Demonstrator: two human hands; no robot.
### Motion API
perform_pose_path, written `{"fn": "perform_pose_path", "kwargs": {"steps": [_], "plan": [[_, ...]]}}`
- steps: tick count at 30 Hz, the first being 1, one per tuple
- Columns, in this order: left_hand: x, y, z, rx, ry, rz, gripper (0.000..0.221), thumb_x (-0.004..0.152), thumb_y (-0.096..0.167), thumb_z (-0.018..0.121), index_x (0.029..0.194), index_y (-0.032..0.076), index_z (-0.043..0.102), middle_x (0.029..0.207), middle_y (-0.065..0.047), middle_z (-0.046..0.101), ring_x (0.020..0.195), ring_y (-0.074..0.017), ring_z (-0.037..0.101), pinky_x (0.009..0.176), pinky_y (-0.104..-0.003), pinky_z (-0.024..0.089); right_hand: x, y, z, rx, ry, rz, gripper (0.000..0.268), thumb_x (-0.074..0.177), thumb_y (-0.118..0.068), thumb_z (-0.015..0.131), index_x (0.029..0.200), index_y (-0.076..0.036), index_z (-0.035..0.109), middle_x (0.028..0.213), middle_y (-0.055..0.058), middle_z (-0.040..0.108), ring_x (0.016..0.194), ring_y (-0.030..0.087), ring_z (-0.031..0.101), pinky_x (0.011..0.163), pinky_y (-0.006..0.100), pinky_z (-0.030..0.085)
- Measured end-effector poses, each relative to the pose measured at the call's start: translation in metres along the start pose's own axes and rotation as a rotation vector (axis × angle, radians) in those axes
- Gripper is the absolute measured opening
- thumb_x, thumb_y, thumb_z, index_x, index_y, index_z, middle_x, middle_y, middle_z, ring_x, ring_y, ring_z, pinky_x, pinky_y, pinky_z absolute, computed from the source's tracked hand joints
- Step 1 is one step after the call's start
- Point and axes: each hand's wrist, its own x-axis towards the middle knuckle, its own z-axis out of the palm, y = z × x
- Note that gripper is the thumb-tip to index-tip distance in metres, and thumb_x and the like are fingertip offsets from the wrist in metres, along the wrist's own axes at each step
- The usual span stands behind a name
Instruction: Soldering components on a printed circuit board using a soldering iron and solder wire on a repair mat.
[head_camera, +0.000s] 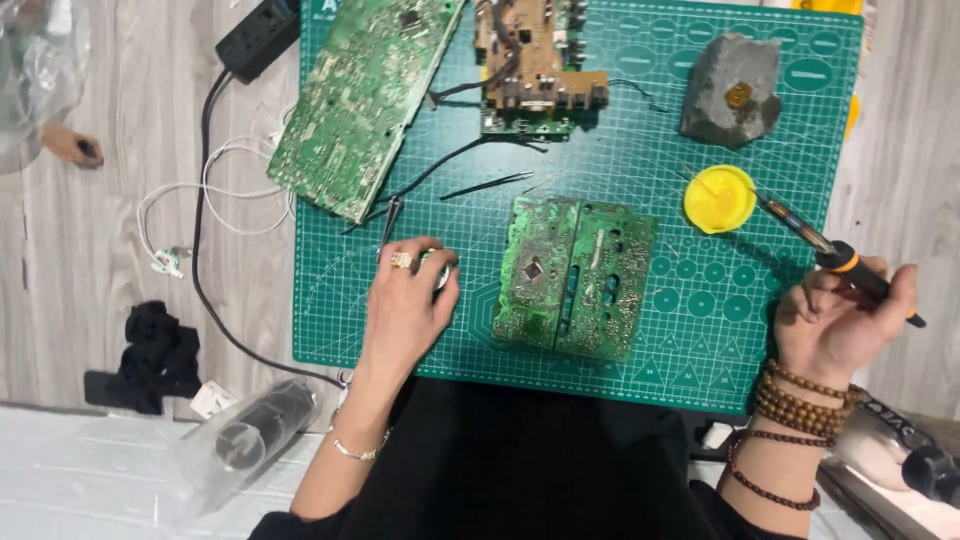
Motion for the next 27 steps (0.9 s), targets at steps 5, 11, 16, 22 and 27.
{"fn": "perform_pose_path", "kwargs": {"steps": [5,11,16,22,27], "plan": [[-0.004,-0.015,0.002,-0.015,0.09,0.044,0.019,0.078,0.006,0.069,0.097,0.007,0.066,0.108,-0.005,0.064,0.096,-0.0275,0.057,0.087,-0.039,0.049,-0.003,0.001,0.014,-0.113,0.006,-0.007,0.028,0.102,-0.049,0.055,0.103,-0.028,0.074,0.074,-0.007,0.059,0.056,-0.001,0.048,0.047,0.011,0.034],[-0.014,-0.028,-0.031,-0.237,0.055,-0.03,0.036,0.082,0.016,0.078,0.114,0.004,0.065,0.121,-0.01,0.059,0.103,-0.0266,0.06,0.089,-0.036,0.05,0.009,0.005,-0.011,-0.164,0.102,0.007,0.021,0.1,-0.037,0.055,0.103,-0.018,0.063,0.073,-0.009,0.056,0.055,-0.003,0.046,0.047,0.009,0.03],[-0.025,-0.023,-0.058,-0.224,0.203,0.029,0.023,0.079,-0.005,0.076,0.101,0.001,0.068,0.1,-0.009,0.065,0.085,-0.022,0.063,0.076,-0.031,0.052,0.01,0.004,-0.017,-0.124,0.095,-0.011,0.028,0.097,-0.042,0.057,0.101,-0.016,0.068,0.073,-0.009,0.062,0.056,-0.004,0.051,0.047,0.007,0.033],[-0.032,-0.04,-0.083,-0.265,0.339,-0.191,0.018,0.082,-0.006,0.068,0.098,0.0,0.07,0.093,-0.012,0.069,0.079,-0.0231,0.065,0.072,-0.03,0.052,0.016,-0.003,-0.045,-0.045,-0.105,0.08,0.031,0.102,-0.038,0.054,0.115,-0.013,0.066,0.084,-0.008,0.065,0.063,-0.002,0.051,0.056,0.009,0.039],[-0.04,-0.032,-0.071,-0.433,0.305,-0.191,0.018,0.078,-0.006,0.067,0.094,0.003,0.07,0.087,-0.007,0.069,0.077,-0.0208,0.064,0.073,-0.03,0.052,0.009,0.003,-0.015,-0.09,-0.018,0.037,0.028,0.101,-0.035,0.05,0.109,-0.016,0.069,0.1,-0.005,0.067,0.051,-0.004,0.043,0.048,0.008,0.031]]}}
